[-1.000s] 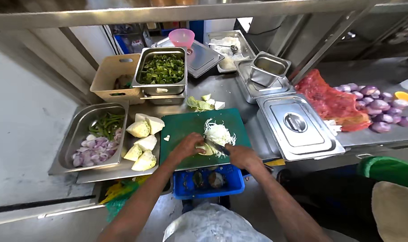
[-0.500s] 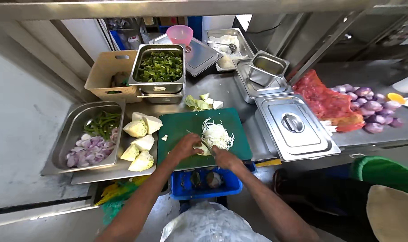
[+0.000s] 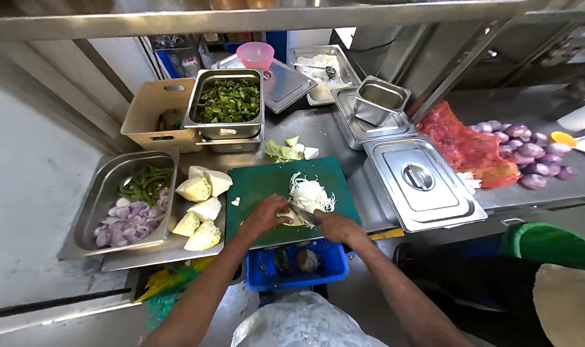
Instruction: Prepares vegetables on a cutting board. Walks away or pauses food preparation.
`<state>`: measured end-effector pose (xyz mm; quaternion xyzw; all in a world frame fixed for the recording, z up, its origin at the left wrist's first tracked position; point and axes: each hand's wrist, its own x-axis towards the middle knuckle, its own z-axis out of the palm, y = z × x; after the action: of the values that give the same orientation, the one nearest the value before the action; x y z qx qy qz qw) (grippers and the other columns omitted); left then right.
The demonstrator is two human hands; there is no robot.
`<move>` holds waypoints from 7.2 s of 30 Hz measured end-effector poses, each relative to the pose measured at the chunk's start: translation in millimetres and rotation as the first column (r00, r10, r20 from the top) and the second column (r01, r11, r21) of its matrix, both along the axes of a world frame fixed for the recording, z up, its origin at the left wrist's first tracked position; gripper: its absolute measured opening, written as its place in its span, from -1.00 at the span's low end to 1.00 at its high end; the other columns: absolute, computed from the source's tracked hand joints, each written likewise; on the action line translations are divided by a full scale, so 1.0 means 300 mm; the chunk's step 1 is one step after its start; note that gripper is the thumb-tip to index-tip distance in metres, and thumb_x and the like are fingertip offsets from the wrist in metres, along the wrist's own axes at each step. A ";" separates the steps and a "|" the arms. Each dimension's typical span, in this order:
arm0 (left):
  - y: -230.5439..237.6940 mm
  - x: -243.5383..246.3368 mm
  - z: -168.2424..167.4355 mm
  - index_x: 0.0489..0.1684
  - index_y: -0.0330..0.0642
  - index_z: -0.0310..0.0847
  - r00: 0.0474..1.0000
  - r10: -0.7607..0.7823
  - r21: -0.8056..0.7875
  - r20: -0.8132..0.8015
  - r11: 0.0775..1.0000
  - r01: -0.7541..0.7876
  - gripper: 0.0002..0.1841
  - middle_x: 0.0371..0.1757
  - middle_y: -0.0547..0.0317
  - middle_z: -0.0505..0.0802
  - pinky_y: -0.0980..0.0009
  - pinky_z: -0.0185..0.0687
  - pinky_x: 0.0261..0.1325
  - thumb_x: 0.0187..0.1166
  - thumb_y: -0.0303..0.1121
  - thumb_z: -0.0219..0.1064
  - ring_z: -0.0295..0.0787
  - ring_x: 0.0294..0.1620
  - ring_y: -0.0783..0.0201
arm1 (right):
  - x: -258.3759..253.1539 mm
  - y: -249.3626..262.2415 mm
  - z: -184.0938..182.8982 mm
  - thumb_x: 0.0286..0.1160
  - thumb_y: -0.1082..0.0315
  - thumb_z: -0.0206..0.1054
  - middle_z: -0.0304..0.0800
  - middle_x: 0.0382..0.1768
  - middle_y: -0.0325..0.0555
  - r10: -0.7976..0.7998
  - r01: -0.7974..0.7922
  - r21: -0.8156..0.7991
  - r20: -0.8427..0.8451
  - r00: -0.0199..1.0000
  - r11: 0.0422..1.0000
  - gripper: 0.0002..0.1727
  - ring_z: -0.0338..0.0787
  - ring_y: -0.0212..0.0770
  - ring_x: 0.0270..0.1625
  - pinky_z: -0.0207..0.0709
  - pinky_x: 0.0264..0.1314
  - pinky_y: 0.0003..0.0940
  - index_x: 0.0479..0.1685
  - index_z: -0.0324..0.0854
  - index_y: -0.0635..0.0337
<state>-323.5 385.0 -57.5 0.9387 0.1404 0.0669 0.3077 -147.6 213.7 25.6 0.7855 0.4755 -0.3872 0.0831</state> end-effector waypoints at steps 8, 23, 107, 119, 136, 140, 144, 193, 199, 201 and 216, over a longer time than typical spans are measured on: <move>-0.007 0.002 0.007 -0.10 -0.24 0.86 0.999 0.026 -0.004 0.039 1.000 -0.026 -0.63 0.15 0.00 0.87 0.10 0.57 0.54 0.41 -0.10 0.62 0.73 0.36 0.07 | -0.091 0.034 -0.127 0.73 0.32 0.15 0.77 0.14 0.29 -0.083 0.083 0.001 -0.039 0.996 0.997 -0.50 0.82 0.33 0.20 0.65 0.18 0.35 0.63 0.26 0.02; 0.031 0.029 0.060 -0.21 -0.19 0.87 0.995 -0.081 -0.044 -0.062 0.996 0.078 -0.77 0.07 0.08 0.89 0.13 0.62 0.46 0.42 -0.22 0.61 0.76 0.25 0.14 | -0.028 -0.031 -0.100 0.74 0.30 0.12 0.81 0.10 0.24 -0.042 0.038 0.053 0.062 0.997 0.998 -0.50 0.83 0.33 0.16 0.65 0.11 0.36 0.65 0.30 -0.13; 0.035 0.018 0.061 -0.25 -0.26 0.86 0.999 -0.041 -0.108 0.016 0.993 0.043 -0.83 -0.09 0.04 0.89 0.17 0.78 0.20 0.50 -0.31 0.55 0.86 -0.05 0.18 | 0.004 0.034 -0.027 0.69 0.32 0.20 0.82 0.07 0.22 0.046 -0.045 -0.007 0.080 0.996 0.999 -0.51 0.84 0.33 0.10 0.64 0.05 0.40 0.59 0.37 -0.13; 0.046 0.015 0.038 -0.31 -0.21 0.88 0.998 -0.050 -0.097 0.050 0.994 0.054 -0.85 -0.10 0.07 0.90 0.14 0.76 0.24 0.50 -0.31 0.55 0.85 -0.01 0.18 | 0.034 0.001 0.037 0.68 0.29 0.24 0.83 0.00 0.16 0.062 -0.063 0.009 0.086 0.994 0.998 -0.60 0.84 0.27 0.07 0.64 0.00 0.37 0.47 0.47 -0.13; 0.019 0.010 0.033 -0.16 -0.19 0.86 0.997 0.048 -0.108 0.056 0.993 -0.042 -0.82 -0.03 0.08 0.90 0.14 0.75 0.30 0.49 -0.27 0.56 0.85 0.05 0.19 | -0.079 0.045 -0.145 0.72 0.28 0.19 0.79 0.11 0.27 -0.039 0.039 0.009 0.032 0.999 0.999 -0.45 0.83 0.33 0.15 0.66 0.13 0.37 0.68 0.23 -0.03; 0.013 -0.013 0.016 -0.18 -0.12 0.89 0.996 -0.051 0.013 0.078 0.999 0.050 -0.84 0.06 0.13 0.91 0.16 0.62 0.49 0.58 -0.24 0.47 0.79 0.26 0.17 | -0.087 0.050 -0.150 0.73 0.30 0.15 0.79 0.13 0.25 -0.036 0.037 -0.009 0.043 0.998 0.999 -0.46 0.83 0.31 0.19 0.67 0.16 0.32 0.67 0.22 -0.03; 0.030 -0.023 0.010 -0.20 -0.11 0.90 0.990 -0.134 0.088 0.034 0.987 0.131 -0.82 0.10 0.12 0.90 0.18 0.60 0.51 0.45 -0.22 0.58 0.77 0.30 0.16 | -0.078 0.055 -0.148 0.73 0.31 0.13 0.79 0.15 0.26 -0.035 0.035 -0.007 0.047 0.998 0.999 -0.49 0.83 0.31 0.21 0.66 0.16 0.34 0.65 0.24 -0.01; 0.048 0.013 -0.027 -0.31 -0.20 0.87 0.979 -0.131 0.062 0.159 0.991 0.122 -0.84 -0.10 0.09 0.92 0.14 0.69 0.39 0.55 -0.29 0.49 0.84 0.13 0.15 | -0.007 0.020 0.071 0.69 0.25 0.21 0.81 0.06 0.17 0.047 -0.040 -0.062 0.128 0.991 0.997 -0.59 0.83 0.27 0.12 0.64 0.07 0.33 0.50 0.44 -0.10; 0.044 0.002 -0.014 -0.19 -0.16 0.89 0.987 -0.124 0.077 0.104 0.990 0.116 -0.79 0.04 0.09 0.91 0.17 0.64 0.47 0.59 -0.20 0.47 0.80 0.24 0.15 | -0.092 0.075 -0.149 0.73 0.31 0.13 0.80 0.14 0.23 -0.054 0.054 0.019 0.039 0.998 0.998 -0.51 0.83 0.31 0.19 0.66 0.15 0.34 0.62 0.30 -0.04; 0.045 -0.015 -0.009 -0.03 -0.13 0.90 0.985 -0.154 0.108 0.072 0.983 0.146 -0.76 0.18 0.10 0.86 0.20 0.58 0.54 0.57 -0.19 0.49 0.73 0.35 0.15 | -0.089 0.075 -0.149 0.74 0.29 0.12 0.80 0.14 0.25 -0.058 0.058 0.014 0.029 0.998 0.998 -0.51 0.83 0.31 0.20 0.65 0.16 0.35 0.63 0.29 -0.03; 0.044 0.015 0.023 -0.25 -0.25 0.86 0.982 -0.188 0.135 0.021 0.974 0.184 -0.92 0.02 0.03 0.90 0.15 0.64 0.44 0.53 -0.49 0.43 0.81 0.18 0.09 | -0.083 0.092 -0.118 0.69 0.34 0.19 0.82 0.07 0.22 -0.046 0.043 0.034 0.082 0.996 0.998 -0.51 0.85 0.32 0.10 0.68 0.05 0.36 0.59 0.34 -0.11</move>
<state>-319.1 398.2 -50.7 0.9649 0.0420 0.0627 0.2517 -172.5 241.3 -9.9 0.8124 0.4604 -0.3485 0.0813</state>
